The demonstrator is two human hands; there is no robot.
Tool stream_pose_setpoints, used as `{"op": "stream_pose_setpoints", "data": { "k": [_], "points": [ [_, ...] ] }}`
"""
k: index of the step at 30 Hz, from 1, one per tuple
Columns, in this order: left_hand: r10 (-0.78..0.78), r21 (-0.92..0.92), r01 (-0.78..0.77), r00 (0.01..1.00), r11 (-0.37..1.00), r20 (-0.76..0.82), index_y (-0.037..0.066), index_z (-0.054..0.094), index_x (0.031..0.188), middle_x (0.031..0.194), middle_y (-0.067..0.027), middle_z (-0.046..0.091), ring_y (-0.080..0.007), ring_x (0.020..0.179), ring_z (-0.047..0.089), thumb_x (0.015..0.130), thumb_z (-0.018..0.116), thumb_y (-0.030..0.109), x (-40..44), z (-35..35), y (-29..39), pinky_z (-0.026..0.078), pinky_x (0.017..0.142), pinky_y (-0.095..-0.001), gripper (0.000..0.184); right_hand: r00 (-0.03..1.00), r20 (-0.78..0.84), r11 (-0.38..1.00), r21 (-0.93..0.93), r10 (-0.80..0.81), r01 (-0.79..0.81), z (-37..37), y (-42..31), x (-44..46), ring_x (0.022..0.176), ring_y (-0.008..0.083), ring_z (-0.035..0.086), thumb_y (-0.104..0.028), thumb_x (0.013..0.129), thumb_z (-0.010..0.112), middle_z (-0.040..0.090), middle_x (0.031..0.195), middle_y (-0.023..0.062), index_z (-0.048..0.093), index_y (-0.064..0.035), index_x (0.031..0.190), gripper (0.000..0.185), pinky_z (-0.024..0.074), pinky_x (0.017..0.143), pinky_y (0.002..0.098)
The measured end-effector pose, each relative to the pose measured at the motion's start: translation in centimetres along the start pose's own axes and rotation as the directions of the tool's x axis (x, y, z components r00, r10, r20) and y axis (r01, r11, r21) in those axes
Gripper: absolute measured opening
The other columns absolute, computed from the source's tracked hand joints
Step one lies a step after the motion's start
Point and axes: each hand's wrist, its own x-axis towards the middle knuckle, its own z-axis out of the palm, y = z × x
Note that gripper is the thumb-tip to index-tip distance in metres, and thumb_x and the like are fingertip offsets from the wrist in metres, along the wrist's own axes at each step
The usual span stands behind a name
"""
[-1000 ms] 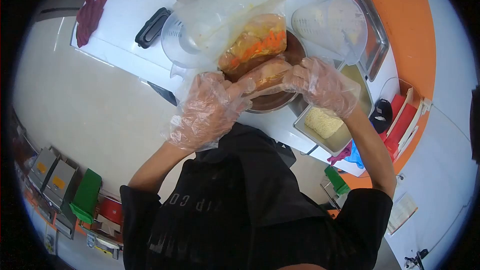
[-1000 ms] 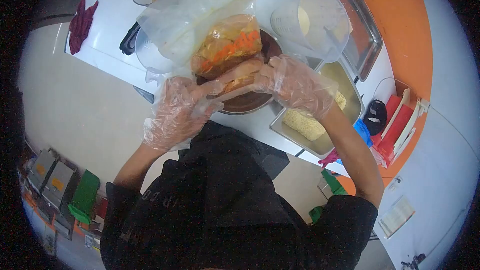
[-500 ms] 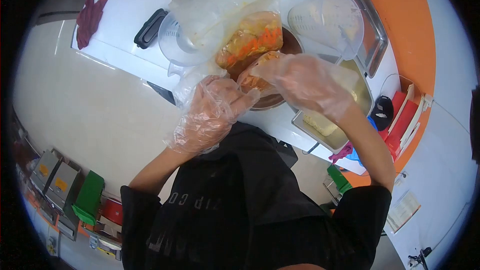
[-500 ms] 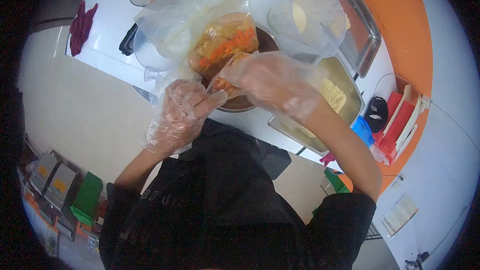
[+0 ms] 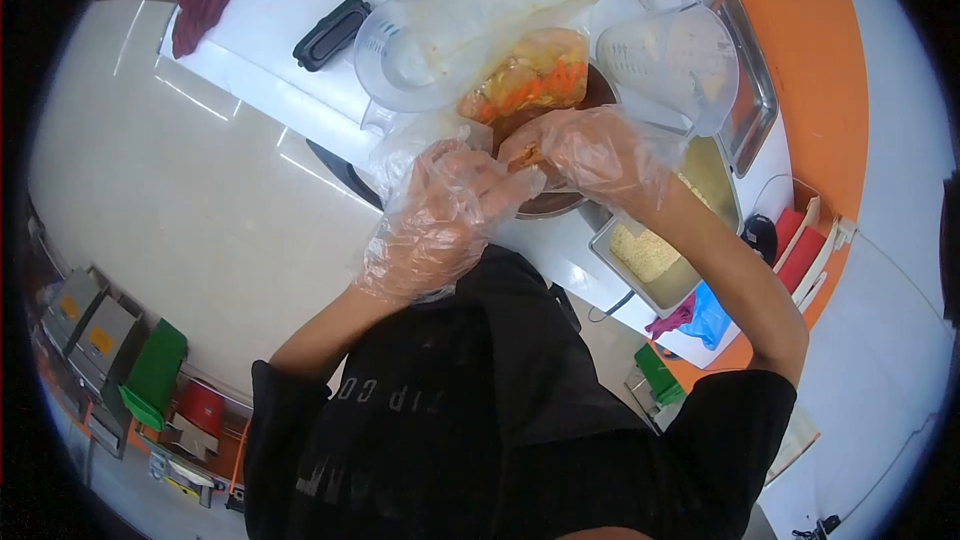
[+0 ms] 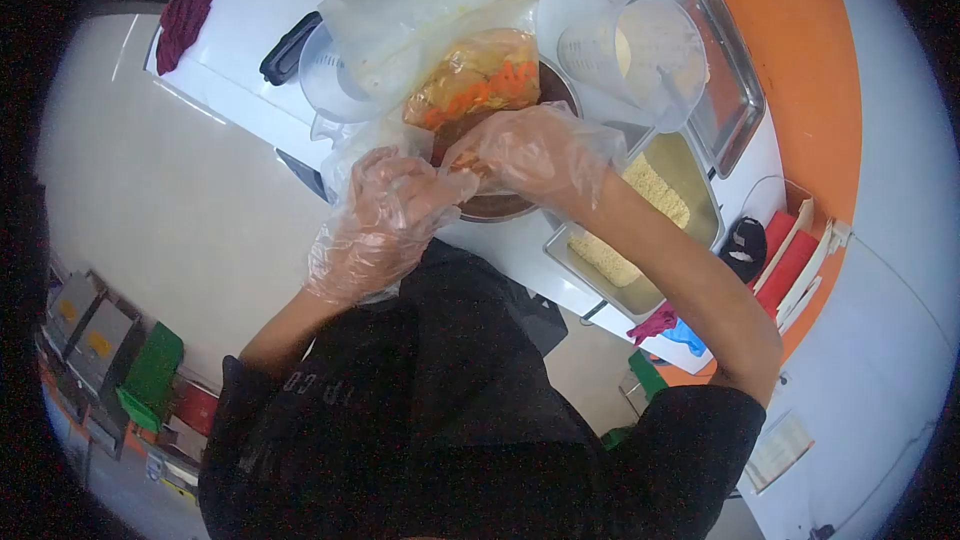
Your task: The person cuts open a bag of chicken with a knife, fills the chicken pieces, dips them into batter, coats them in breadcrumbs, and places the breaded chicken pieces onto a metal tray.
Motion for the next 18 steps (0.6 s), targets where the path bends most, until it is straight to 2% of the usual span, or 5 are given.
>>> {"op": "stream_pose_setpoints", "data": {
  "k": [1,7,9,13,18],
  "points": [
    [-0.041,-0.047,0.039,0.998,0.998,-0.045,0.018,0.063,0.133,0.112,-0.0046,0.064,-0.0304,0.115,0.058,0.076,0.085,0.007,0.0,0.2,0.2,0.046,0.107,-0.0510,0.062,0.995,-0.095,0.989,0.138,-0.035,0.048,0.1,0.1,-0.6,0.090,0.0288,0.071,-0.011,0.090,0.063,0.075,0.102,0.0096,0.075,-0.0081,0.107,0.021,0.0568,0.082,0.0373],
    [-0.166,-0.223,0.155,0.986,0.962,-0.032,0.013,0.053,0.141,0.139,-0.0107,0.060,-0.0362,0.127,0.054,0.073,0.089,0.010,0.3,0.2,-0.4,0.040,0.113,-0.0530,0.077,1.000,-0.010,0.907,-0.422,-0.012,0.006,-0.1,0.2,-3.3,0.092,0.0295,0.070,-0.017,0.092,0.066,0.073,0.101,0.0099,0.067,-0.0074,0.120,0.029,0.0562,0.081,0.0386],
    [-0.180,-0.232,0.170,0.983,0.958,-0.023,0.013,0.052,0.143,0.143,-0.0116,0.058,-0.0365,0.129,0.053,0.074,0.089,0.012,0.4,0.2,-0.6,0.039,0.114,-0.0535,0.079,0.991,-0.122,0.997,-0.054,0.046,-0.053,0.1,-0.2,-3.1,0.092,0.0281,0.071,-0.021,0.091,0.070,0.072,0.098,0.0104,0.070,-0.0064,0.112,0.026,0.0579,0.080,0.0377],
    [-0.130,-0.242,0.109,0.989,0.964,-0.073,0.012,0.050,0.147,0.141,-0.0094,0.059,-0.0361,0.125,0.053,0.073,0.089,0.012,0.7,0.4,-0.7,0.038,0.112,-0.0512,0.084,0.985,-0.162,0.974,-0.207,0.064,-0.097,-1.6,-4.2,-1.4,0.093,0.0278,0.071,-0.027,0.090,0.076,0.073,0.101,0.0100,0.072,-0.0102,0.112,0.028,0.0583,0.082,0.0363],
    [-0.107,-0.238,0.102,0.994,0.966,-0.009,0.012,0.045,0.150,0.148,-0.0108,0.055,-0.0382,0.134,0.050,0.078,0.086,0.016,0.3,0.5,-0.9,0.034,0.117,-0.0573,0.083,0.982,-0.116,0.988,0.001,0.150,-0.151,-0.4,-3.0,-1.4,0.094,0.0274,0.071,-0.025,0.090,0.075,0.073,0.105,0.0097,0.072,-0.0128,0.112,0.026,0.0575,0.085,0.0356]
  ]
}}
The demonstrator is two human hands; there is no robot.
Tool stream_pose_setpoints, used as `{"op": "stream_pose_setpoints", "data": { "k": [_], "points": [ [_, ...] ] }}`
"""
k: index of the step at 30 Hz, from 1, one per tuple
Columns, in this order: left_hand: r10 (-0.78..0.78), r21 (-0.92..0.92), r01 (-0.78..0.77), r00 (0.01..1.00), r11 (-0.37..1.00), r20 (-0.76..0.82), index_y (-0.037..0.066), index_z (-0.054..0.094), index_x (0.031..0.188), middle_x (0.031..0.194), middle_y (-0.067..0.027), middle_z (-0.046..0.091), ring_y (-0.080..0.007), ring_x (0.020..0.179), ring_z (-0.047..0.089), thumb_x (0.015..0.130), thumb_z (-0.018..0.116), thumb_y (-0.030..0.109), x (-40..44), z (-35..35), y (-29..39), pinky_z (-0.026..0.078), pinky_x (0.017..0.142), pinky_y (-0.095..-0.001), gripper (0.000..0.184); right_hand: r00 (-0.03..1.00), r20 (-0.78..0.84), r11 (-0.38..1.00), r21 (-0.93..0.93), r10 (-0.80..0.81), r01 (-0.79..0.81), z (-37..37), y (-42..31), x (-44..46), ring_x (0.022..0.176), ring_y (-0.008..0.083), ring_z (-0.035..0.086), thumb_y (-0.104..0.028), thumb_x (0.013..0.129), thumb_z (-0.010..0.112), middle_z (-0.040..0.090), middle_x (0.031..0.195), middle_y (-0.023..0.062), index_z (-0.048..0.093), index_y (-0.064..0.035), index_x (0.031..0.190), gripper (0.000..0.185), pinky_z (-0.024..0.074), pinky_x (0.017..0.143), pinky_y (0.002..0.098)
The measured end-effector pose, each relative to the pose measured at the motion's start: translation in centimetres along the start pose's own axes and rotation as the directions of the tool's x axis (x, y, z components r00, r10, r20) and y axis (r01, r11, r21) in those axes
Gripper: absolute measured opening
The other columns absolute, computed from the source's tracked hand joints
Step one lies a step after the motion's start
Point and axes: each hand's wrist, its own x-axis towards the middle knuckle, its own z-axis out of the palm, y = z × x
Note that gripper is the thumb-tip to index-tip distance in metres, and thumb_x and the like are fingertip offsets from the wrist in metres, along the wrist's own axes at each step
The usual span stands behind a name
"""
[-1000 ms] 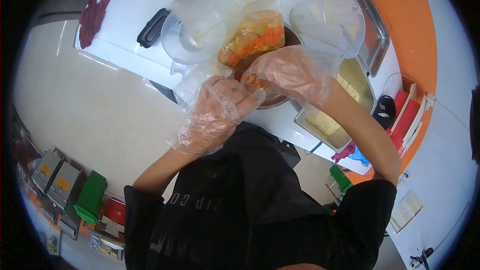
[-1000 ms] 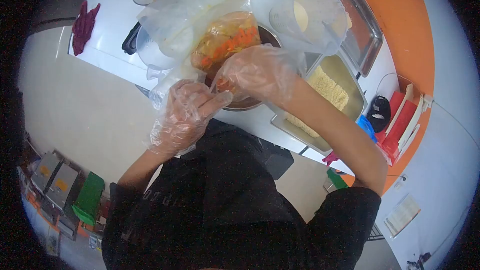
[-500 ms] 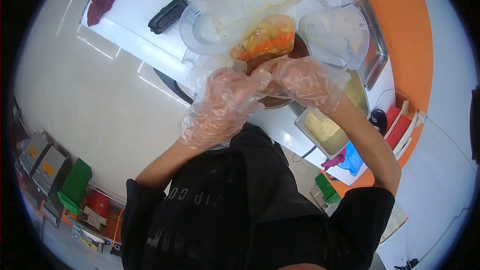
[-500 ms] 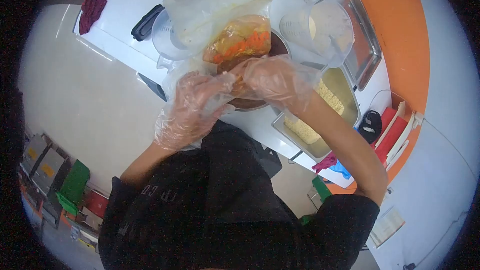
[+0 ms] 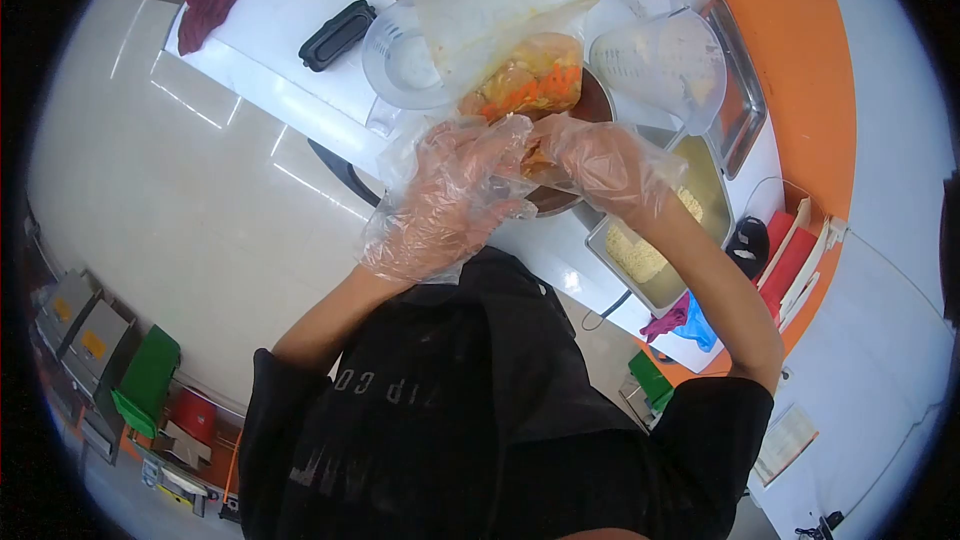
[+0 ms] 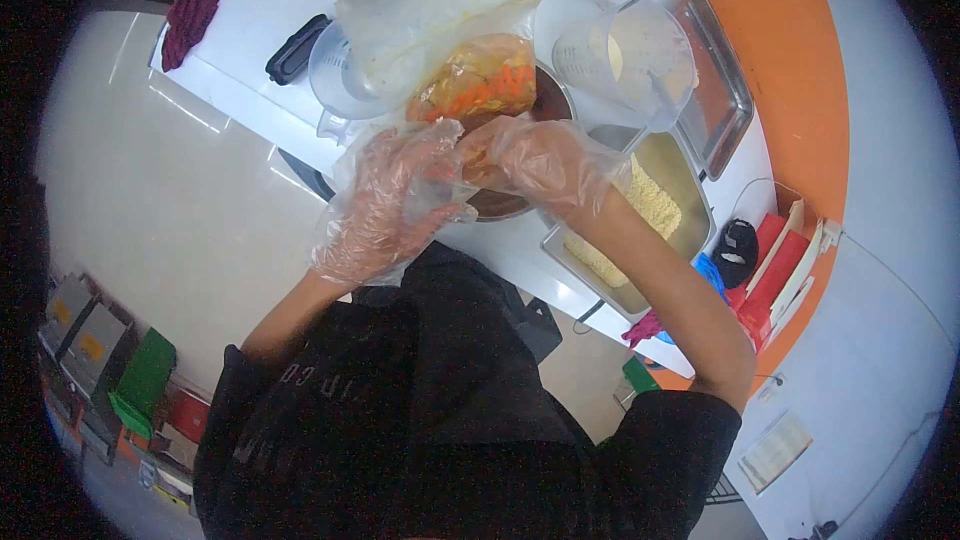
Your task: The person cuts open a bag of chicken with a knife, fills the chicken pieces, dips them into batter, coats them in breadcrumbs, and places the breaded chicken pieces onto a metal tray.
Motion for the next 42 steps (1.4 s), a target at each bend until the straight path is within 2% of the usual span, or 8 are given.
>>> {"op": "stream_pose_setpoints", "data": {
  "k": [9,13,16,25,28,33,37,42],
  "points": [
    [-0.028,0.005,0.028,0.999,1.000,-0.020,0.010,0.044,0.151,0.148,-0.0114,0.055,-0.0392,0.132,0.051,0.082,0.083,0.014,-0.3,-0.2,0.1,0.033,0.116,-0.0572,0.080,0.998,0.047,0.982,-0.182,0.053,-0.044,1.4,3.6,-0.8,0.094,0.0283,0.070,-0.024,0.091,0.071,0.072,0.105,0.0088,0.070,-0.0132,0.113,0.024,0.0581,0.083,0.0368],
    [-0.050,-0.064,0.046,0.997,0.997,-0.062,0.010,0.046,0.150,0.138,-0.0142,0.059,-0.0406,0.125,0.053,0.080,0.083,0.011,0.2,0.1,0.2,0.034,0.113,-0.0537,0.080,0.996,0.087,0.816,-0.575,-0.015,0.062,0.2,1.4,-0.8,0.092,0.0289,0.070,-0.029,0.094,0.067,0.069,0.103,0.0060,0.065,-0.0125,0.120,0.030,0.0584,0.078,0.0382],
    [-0.045,-0.094,0.037,0.996,0.995,-0.083,0.009,0.047,0.150,0.137,-0.0144,0.059,-0.0405,0.124,0.052,0.080,0.082,0.012,0.6,0.0,0.3,0.035,0.112,-0.0527,0.078,0.975,0.011,0.926,-0.310,-0.223,0.215,-0.3,0.0,-0.3,0.095,0.0280,0.070,-0.027,0.096,0.065,0.069,0.111,0.0055,0.066,-0.0149,0.120,0.028,0.0581,0.082,0.0377],
    [-0.048,-0.033,0.047,0.997,0.998,-0.057,0.010,0.044,0.152,0.138,-0.0110,0.061,-0.0374,0.130,0.052,0.082,0.081,0.011,0.3,-0.2,0.2,0.033,0.117,-0.0534,0.079,0.999,0.014,0.985,0.169,-0.033,0.030,0.6,1.3,0.0,0.098,0.0265,0.070,-0.017,0.086,0.079,0.073,0.109,0.0062,0.073,-0.0127,0.113,0.028,0.0561,0.087,0.0346],
    [-0.068,0.002,0.069,0.997,0.998,-0.040,0.009,0.043,0.152,0.139,-0.0109,0.061,-0.0337,0.133,0.054,0.083,0.081,0.009,0.4,-0.8,0.5,0.035,0.118,-0.0526,0.079,0.979,0.184,0.940,-0.340,0.084,-0.017,-0.7,-0.3,0.3,0.103,0.0273,0.069,-0.029,0.088,0.076,0.070,0.105,0.0107,0.067,-0.0122,0.122,0.039,0.0553,0.089,0.0377],
    [-0.195,-0.509,0.125,0.977,0.852,-0.086,0.006,0.050,0.144,0.143,-0.0152,0.056,-0.0349,0.128,0.054,0.084,0.083,0.011,0.2,0.5,-0.1,0.044,0.108,-0.0455,0.069,0.974,-0.128,0.964,-0.217,-0.186,0.156,-0.9,2.5,-3.0,0.115,0.0296,0.064,-0.023,0.090,0.075,0.069,0.108,0.0103,0.066,-0.0079,0.122,0.037,0.0527,0.098,0.0408],
    [-0.186,-0.702,0.067,0.978,0.709,-0.094,0.004,0.052,0.140,0.141,-0.0147,0.057,-0.0255,0.129,0.056,0.086,0.085,0.013,1.5,1.2,0.8,0.047,0.108,-0.0374,0.064,0.990,-0.021,0.961,-0.241,-0.142,0.133,-4.0,-0.4,-2.2,0.118,0.0237,0.064,-0.014,0.089,0.078,0.069,0.115,0.0100,0.064,-0.0041,0.125,0.039,0.0508,0.101,0.0362],
    [-0.327,-0.750,0.347,0.927,0.564,0.184,0.001,0.052,0.139,0.139,-0.0131,0.060,-0.0218,0.132,0.055,0.082,0.087,0.007,5.8,0.0,1.4,0.046,0.113,-0.0367,0.066,0.988,-0.071,0.902,0.421,0.134,-0.092,-5.0,-2.4,-1.0,0.115,0.0160,0.062,-0.004,0.088,0.081,0.069,0.119,0.0070,0.066,-0.0010,0.124,0.040,0.0501,0.101,0.0324]
  ]
}}
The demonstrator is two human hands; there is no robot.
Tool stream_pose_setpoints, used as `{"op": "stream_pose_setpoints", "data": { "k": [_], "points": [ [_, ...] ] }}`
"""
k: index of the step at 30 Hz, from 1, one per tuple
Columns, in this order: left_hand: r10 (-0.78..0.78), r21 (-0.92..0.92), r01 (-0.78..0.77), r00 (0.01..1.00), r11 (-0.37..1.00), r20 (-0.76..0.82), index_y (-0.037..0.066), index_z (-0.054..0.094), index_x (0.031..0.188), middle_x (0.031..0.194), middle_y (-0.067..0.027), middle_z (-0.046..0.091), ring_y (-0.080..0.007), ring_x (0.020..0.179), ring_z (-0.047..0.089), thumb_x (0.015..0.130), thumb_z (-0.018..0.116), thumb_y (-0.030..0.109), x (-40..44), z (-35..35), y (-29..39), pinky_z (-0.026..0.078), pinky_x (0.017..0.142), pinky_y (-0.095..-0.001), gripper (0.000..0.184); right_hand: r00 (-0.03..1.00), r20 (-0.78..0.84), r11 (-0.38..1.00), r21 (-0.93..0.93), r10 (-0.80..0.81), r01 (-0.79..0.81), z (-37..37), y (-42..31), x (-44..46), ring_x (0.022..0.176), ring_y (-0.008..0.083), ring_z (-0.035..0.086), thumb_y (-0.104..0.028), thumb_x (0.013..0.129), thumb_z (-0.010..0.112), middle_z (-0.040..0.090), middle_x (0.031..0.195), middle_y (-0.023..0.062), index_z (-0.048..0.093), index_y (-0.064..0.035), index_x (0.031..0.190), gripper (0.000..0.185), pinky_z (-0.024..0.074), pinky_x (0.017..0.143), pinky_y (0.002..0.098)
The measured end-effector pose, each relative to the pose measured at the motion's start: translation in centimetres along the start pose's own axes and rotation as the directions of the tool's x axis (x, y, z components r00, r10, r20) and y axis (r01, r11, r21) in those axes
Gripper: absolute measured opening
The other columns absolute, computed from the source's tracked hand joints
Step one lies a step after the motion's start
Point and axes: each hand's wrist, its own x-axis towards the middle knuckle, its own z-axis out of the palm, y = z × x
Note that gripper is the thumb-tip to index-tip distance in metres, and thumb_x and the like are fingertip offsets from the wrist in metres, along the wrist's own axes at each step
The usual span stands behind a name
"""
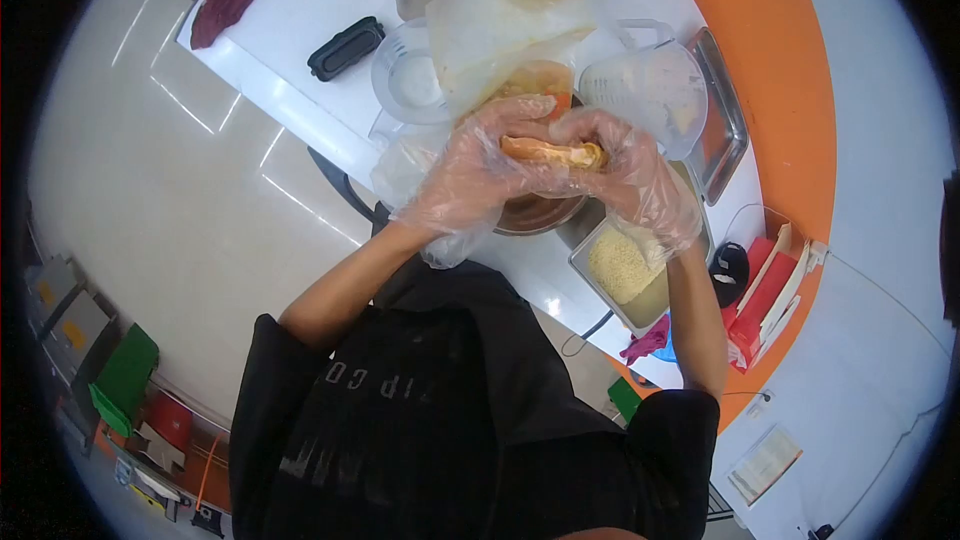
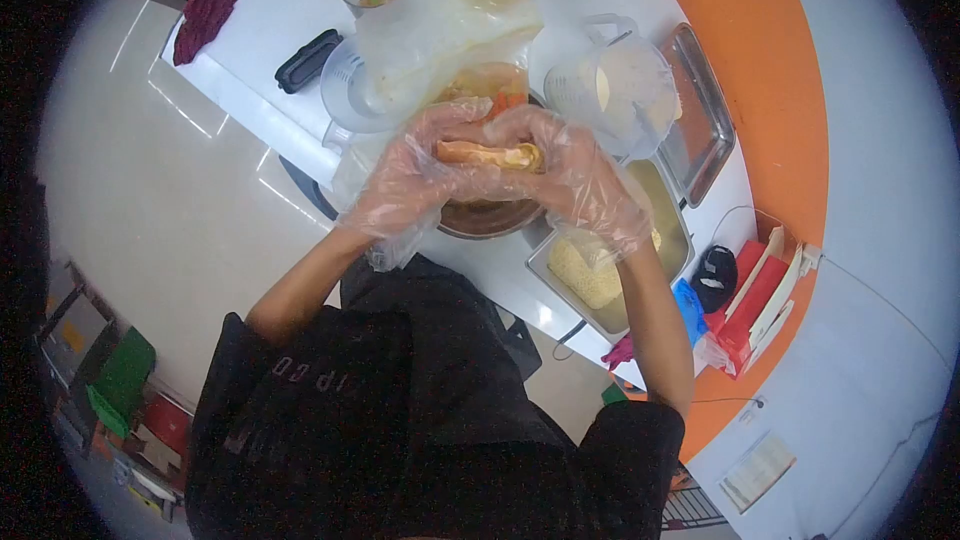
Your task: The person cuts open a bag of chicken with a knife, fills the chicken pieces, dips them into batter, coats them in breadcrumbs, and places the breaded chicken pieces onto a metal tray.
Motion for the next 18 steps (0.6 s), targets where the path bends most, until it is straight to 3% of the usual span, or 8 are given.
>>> {"op": "stream_pose_setpoints", "data": {
  "k": [2,4,7,10,13,16,18],
  "points": [
    [0.017,-0.128,-0.020,1.000,0.992,-0.024,0.001,0.055,0.136,0.138,-0.0122,0.061,-0.0211,0.129,0.057,0.083,0.086,0.006,0.6,-0.4,-1.9,0.047,0.113,-0.0360,0.062,0.997,-0.077,0.992,0.126,0.024,-0.014,0.0,0.3,-0.3,0.114,0.0151,0.063,-0.006,0.087,0.082,0.069,0.119,0.0069,0.066,0.0010,0.125,0.041,0.0507,0.100,0.0321],
    [0.010,-0.120,-0.017,0.998,0.993,-0.058,0.001,0.054,0.136,0.138,-0.0113,0.061,-0.0197,0.124,0.060,0.084,0.085,0.005,1.0,-0.7,-2.9,0.050,0.109,-0.0344,0.061,0.994,-0.109,0.967,0.256,0.027,0.002,-0.2,1.3,-0.7,0.112,0.0148,0.063,-0.013,0.087,0.084,0.070,0.119,0.0073,0.065,0.0035,0.128,0.048,0.0512,0.100,0.0318],
    [-0.004,-0.106,-0.008,0.994,0.994,-0.105,0.001,0.055,0.135,0.133,-0.0107,0.064,-0.0174,0.114,0.064,0.083,0.085,0.005,1.0,-0.9,-2.9,0.056,0.099,-0.0314,0.060,0.982,-0.095,0.926,0.358,0.162,-0.118,-0.7,1.5,-1.0,0.101,0.0138,0.067,-0.009,0.086,0.084,0.073,0.111,0.0076,0.069,0.0028,0.125,0.044,0.0533,0.094,0.0303],
    [-0.077,-0.044,0.071,0.986,0.996,-0.147,0.001,0.055,0.134,0.122,-0.0104,0.066,-0.0156,0.104,0.066,0.082,0.086,0.007,0.9,-1.3,-1.8,0.059,0.090,-0.0295,0.061,0.942,-0.189,0.934,0.285,0.276,-0.217,-1.0,1.0,-1.3,0.093,0.0121,0.067,-0.008,0.085,0.084,0.074,0.103,0.0070,0.072,0.0029,0.119,0.037,0.0538,0.088,0.0284],
    [-0.109,-0.002,0.110,0.978,0.994,-0.178,0.000,0.056,0.133,0.112,-0.0097,0.067,-0.0155,0.098,0.067,0.080,0.088,0.008,0.8,-1.1,-1.4,0.059,0.087,-0.0288,0.062,0.927,-0.238,0.930,0.300,0.290,-0.214,-0.7,2.3,-1.4,0.090,0.0113,0.067,-0.008,0.086,0.082,0.075,0.099,0.0064,0.074,0.0034,0.114,0.031,0.0534,0.085,0.0267],
    [-0.115,0.000,0.117,0.973,0.993,-0.201,-0.001,0.054,0.134,0.109,-0.0092,0.068,-0.0162,0.095,0.068,0.080,0.088,0.008,0.6,-1.0,-1.4,0.059,0.087,-0.0291,0.064,0.934,-0.266,0.857,0.511,0.238,-0.073,-0.3,2.0,-1.7,0.089,0.0120,0.067,-0.010,0.088,0.081,0.075,0.101,0.0073,0.075,0.0022,0.113,0.028,0.0537,0.084,0.0285],
    [-0.097,0.034,0.104,0.980,0.994,-0.174,-0.001,0.053,0.136,0.111,-0.0095,0.068,-0.0174,0.098,0.068,0.079,0.088,0.006,0.5,-1.2,-1.4,0.059,0.089,-0.0301,0.067,0.930,-0.290,0.883,0.464,0.226,-0.070,0.0,1.1,-1.9,0.090,0.0132,0.068,-0.009,0.088,0.080,0.075,0.102,0.0083,0.075,0.0020,0.113,0.028,0.0539,0.085,0.0296]
  ]
}}
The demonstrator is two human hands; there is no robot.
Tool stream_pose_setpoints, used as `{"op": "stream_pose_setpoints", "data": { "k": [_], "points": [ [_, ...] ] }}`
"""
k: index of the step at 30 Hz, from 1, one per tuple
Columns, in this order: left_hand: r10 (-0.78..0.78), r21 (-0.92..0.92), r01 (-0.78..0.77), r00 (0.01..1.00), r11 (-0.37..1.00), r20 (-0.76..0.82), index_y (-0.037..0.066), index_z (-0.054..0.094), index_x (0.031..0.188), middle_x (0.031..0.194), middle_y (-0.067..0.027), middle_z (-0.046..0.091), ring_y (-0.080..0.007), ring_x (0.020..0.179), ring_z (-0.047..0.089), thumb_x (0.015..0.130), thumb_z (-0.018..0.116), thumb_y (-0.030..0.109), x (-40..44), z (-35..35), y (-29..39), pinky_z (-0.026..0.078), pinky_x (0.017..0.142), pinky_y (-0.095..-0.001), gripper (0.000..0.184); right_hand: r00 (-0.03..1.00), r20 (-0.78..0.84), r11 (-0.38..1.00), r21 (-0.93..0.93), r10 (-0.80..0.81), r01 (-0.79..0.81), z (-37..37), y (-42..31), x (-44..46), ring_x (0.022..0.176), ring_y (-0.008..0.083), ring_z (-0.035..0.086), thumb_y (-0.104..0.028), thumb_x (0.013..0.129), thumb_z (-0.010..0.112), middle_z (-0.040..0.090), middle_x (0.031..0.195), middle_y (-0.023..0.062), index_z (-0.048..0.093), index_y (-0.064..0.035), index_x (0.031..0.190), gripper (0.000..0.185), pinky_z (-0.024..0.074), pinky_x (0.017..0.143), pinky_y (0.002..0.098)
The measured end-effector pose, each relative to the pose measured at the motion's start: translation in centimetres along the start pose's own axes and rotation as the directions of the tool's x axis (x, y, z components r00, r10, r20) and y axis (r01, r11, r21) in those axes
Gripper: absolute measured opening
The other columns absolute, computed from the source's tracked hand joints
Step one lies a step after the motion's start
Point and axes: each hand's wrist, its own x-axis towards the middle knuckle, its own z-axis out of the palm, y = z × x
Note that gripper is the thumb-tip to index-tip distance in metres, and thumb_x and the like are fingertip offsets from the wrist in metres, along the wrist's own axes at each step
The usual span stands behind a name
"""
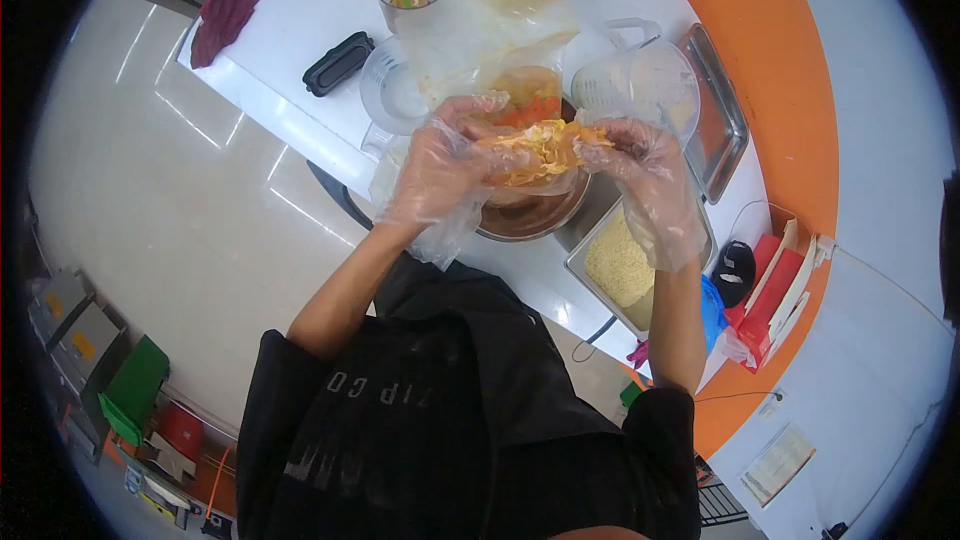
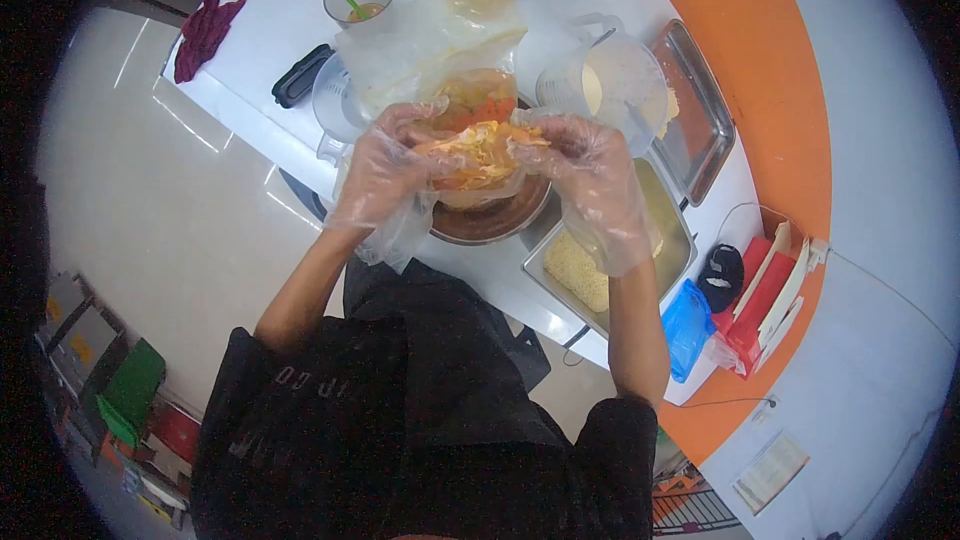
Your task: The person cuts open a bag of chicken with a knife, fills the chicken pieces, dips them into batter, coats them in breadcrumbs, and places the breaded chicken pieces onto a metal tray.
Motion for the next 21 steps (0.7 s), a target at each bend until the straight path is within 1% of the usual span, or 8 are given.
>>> {"op": "stream_pose_setpoints", "data": {
  "k": [2,5,8,10,11,14,17,21],
  "points": [
    [0.043,0.063,-0.048,0.996,0.997,0.078,-0.001,0.051,0.139,0.115,-0.0102,0.068,-0.0194,0.105,0.068,0.079,0.089,0.005,-0.1,-0.1,0.0,0.058,0.093,-0.0318,0.071,0.996,0.042,0.990,-0.117,-0.076,0.081,0.1,-1.0,-0.5,0.091,0.0145,0.069,-0.008,0.087,0.079,0.075,0.104,0.0095,0.075,0.0022,0.114,0.029,0.0540,0.086,0.0306],
    [0.414,0.202,-0.440,0.896,0.875,0.162,0.000,0.046,0.145,0.128,-0.0114,0.065,-0.0214,0.118,0.064,0.079,0.089,0.004,0.4,1.1,-0.5,0.054,0.103,-0.0355,0.079,0.962,0.199,0.922,-0.303,-0.188,0.242,0.3,-2.6,-1.0,0.094,0.0159,0.069,-0.008,0.086,0.079,0.075,0.107,0.0112,0.073,0.0030,0.115,0.032,0.0541,0.088,0.0319],
    [0.353,-0.029,-0.357,0.902,0.934,0.247,-0.002,0.053,0.142,0.125,-0.0124,0.068,-0.0192,0.114,0.065,0.079,0.091,0.017,0.9,1.8,-0.4,0.051,0.101,-0.0336,0.076,0.955,0.232,0.914,-0.316,-0.186,0.255,0.5,-3.3,-1.1,0.096,0.0165,0.069,-0.010,0.086,0.079,0.075,0.108,0.0122,0.072,0.0033,0.117,0.035,0.0541,0.090,0.0328],
    [0.261,-0.099,-0.245,0.939,0.965,0.224,-0.002,0.054,0.142,0.127,-0.0126,0.068,-0.0201,0.116,0.064,0.080,0.090,0.016,1.0,2.1,-0.6,0.050,0.102,-0.0341,0.074,0.969,0.178,0.944,-0.255,-0.169,0.211,0.4,-2.9,-1.1,0.095,0.0167,0.069,-0.012,0.086,0.079,0.075,0.108,0.0127,0.072,0.0030,0.118,0.036,0.0541,0.089,0.0332],
    [0.212,-0.134,-0.187,0.954,0.973,0.213,-0.001,0.055,0.143,0.127,-0.0127,0.068,-0.0206,0.116,0.064,0.080,0.090,0.016,1.0,2.2,-0.5,0.050,0.102,-0.0343,0.074,0.972,0.173,0.933,-0.297,-0.159,0.205,0.3,-2.9,-1.1,0.095,0.0167,0.069,-0.013,0.087,0.079,0.075,0.108,0.0129,0.071,0.0029,0.119,0.037,0.0540,0.089,0.0334],
    [0.243,-0.078,-0.232,0.951,0.970,0.190,-0.002,0.054,0.143,0.127,-0.0125,0.069,-0.0204,0.117,0.064,0.082,0.087,0.015,0.9,2.6,0.0,0.049,0.104,-0.0347,0.071,0.977,0.168,0.909,-0.371,-0.135,0.190,0.3,-3.1,-1.7,0.093,0.0170,0.069,-0.016,0.088,0.078,0.076,0.106,0.0134,0.071,0.0027,0.120,0.038,0.0540,0.088,0.0339],
    [0.206,0.001,-0.214,0.943,0.977,0.263,0.005,0.046,0.151,0.129,-0.0106,0.066,-0.0186,0.120,0.062,0.083,0.086,0.008,1.1,2.3,-0.3,0.051,0.104,-0.0344,0.079,0.977,0.159,0.903,-0.383,-0.142,0.193,0.9,-3.6,-2.0,0.090,0.0187,0.070,-0.016,0.088,0.078,0.076,0.105,0.0143,0.073,0.0013,0.117,0.035,0.0542,0.085,0.0346],
    [0.190,-0.035,-0.188,0.936,0.982,0.295,0.004,0.049,0.149,0.126,-0.0111,0.069,-0.0189,0.119,0.062,0.084,0.086,0.011,1.0,2.4,0.0,0.049,0.104,-0.0344,0.075,0.974,0.111,0.834,-0.504,-0.197,0.226,0.7,-2.2,-1.5,0.084,0.0247,0.071,-0.016,0.087,0.077,0.075,0.102,0.0168,0.076,-0.0026,0.113,0.029,0.0547,0.080,0.0362]
  ]
}}
